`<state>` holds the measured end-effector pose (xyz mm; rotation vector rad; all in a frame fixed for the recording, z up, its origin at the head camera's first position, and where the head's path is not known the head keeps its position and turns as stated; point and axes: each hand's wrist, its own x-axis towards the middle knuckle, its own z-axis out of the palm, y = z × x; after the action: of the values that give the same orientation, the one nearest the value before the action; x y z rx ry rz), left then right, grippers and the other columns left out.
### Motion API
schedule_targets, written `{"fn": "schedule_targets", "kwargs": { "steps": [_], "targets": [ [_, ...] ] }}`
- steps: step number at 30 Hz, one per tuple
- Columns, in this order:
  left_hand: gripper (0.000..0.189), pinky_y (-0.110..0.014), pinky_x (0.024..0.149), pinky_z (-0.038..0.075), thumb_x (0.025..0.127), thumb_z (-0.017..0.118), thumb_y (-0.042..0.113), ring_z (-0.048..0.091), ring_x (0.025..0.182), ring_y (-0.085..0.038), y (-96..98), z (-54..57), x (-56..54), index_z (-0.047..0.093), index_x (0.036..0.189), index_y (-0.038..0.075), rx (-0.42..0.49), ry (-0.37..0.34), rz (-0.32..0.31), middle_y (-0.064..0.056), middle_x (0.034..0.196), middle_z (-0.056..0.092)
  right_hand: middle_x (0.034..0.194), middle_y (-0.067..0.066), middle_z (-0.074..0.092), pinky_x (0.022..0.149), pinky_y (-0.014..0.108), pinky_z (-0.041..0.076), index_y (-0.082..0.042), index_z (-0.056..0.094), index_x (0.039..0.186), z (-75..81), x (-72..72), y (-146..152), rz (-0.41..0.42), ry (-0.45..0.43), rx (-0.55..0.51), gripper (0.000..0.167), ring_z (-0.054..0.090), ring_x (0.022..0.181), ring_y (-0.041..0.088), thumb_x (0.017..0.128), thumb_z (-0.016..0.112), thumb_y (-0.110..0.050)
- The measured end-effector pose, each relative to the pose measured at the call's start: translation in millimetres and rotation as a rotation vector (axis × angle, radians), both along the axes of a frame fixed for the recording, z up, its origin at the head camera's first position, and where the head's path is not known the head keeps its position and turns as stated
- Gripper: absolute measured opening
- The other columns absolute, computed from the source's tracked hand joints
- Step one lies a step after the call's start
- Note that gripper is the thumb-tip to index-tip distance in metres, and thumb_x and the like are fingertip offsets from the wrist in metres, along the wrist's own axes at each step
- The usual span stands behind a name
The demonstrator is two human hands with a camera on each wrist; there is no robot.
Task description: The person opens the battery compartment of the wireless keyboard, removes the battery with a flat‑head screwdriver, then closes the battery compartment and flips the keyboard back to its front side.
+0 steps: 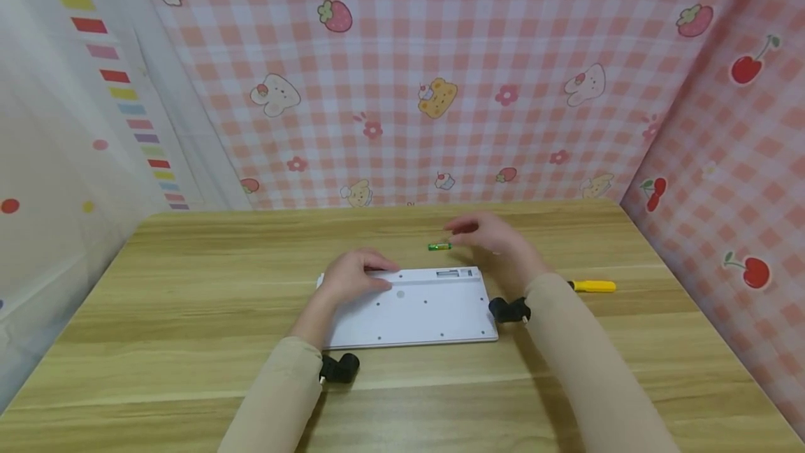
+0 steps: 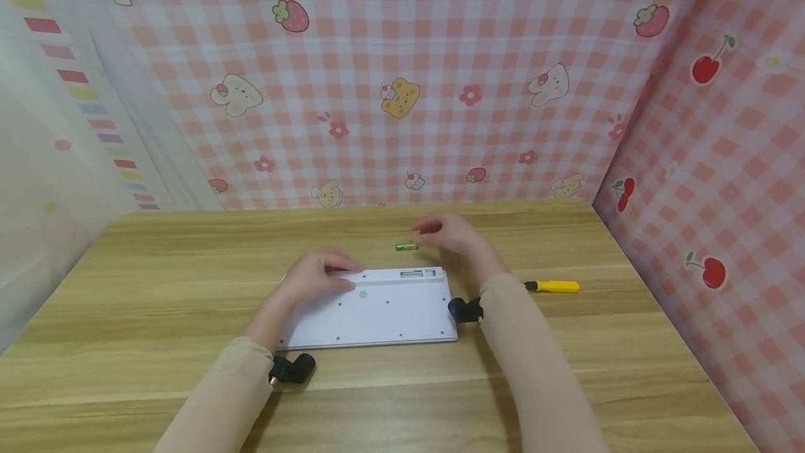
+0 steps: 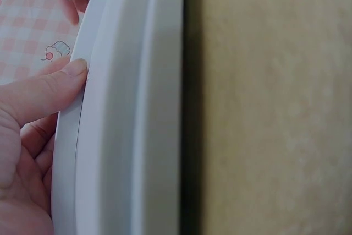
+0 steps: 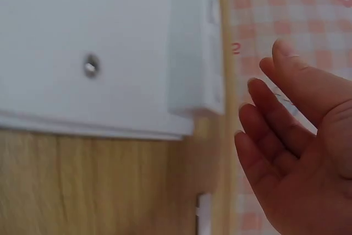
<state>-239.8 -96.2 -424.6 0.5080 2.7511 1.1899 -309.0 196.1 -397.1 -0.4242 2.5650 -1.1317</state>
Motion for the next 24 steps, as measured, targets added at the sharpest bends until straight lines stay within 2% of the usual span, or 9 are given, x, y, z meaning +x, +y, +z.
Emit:
{"fn": "schedule_targets", "kwargs": {
  "steps": [3,8,17,24],
  "targets": [
    [0.027,-0.038,0.095,0.048,0.079,0.084,0.014,0.064,0.103,-0.017,-0.6,0.2,-0.3,0.079,0.105,0.021,-0.001,0.002,-0.002,0.004,0.107,0.071,0.133,0.013,0.06,0.106,0.049,0.039,-0.006,0.064,0.13,8.6,4.5,11,0.004,0.012,0.007,0.038,0.053,0.123,0.032,0.095,0.068,-0.022],
    [0.027,-0.038,0.094,0.048,0.079,0.084,0.014,0.064,0.102,-0.016,-0.4,-0.2,-0.9,0.08,0.104,0.022,-0.004,0.002,-0.004,0.005,0.107,0.071,0.132,0.018,0.06,0.103,0.052,0.041,-0.001,0.062,0.131,14.5,15.0,36,0.044,0.084,0.003,0.039,0.054,0.122,0.035,0.095,0.067,-0.016],
    [0.027,-0.039,0.095,0.047,0.079,0.084,0.014,0.064,0.103,-0.016,-0.4,1.1,-0.5,0.08,0.104,0.022,-0.007,0.0,-0.003,0.005,0.107,0.071,0.136,0.022,0.057,0.104,0.056,0.038,0.004,0.058,0.134,0.5,21.3,81,0.094,0.105,0.02,0.046,0.051,0.122,0.04,0.092,0.07,-0.011],
    [0.027,-0.039,0.095,0.047,0.079,0.084,0.014,0.064,0.103,-0.017,-0.6,1.2,0.4,0.08,0.104,0.022,-0.004,-0.005,-0.001,0.005,0.108,0.071,0.137,0.022,0.056,0.105,0.055,0.037,0.004,0.057,0.134,-6.3,23.7,95,0.06,0.061,0.024,0.047,0.05,0.125,0.039,0.093,0.07,-0.015]
  ]
}}
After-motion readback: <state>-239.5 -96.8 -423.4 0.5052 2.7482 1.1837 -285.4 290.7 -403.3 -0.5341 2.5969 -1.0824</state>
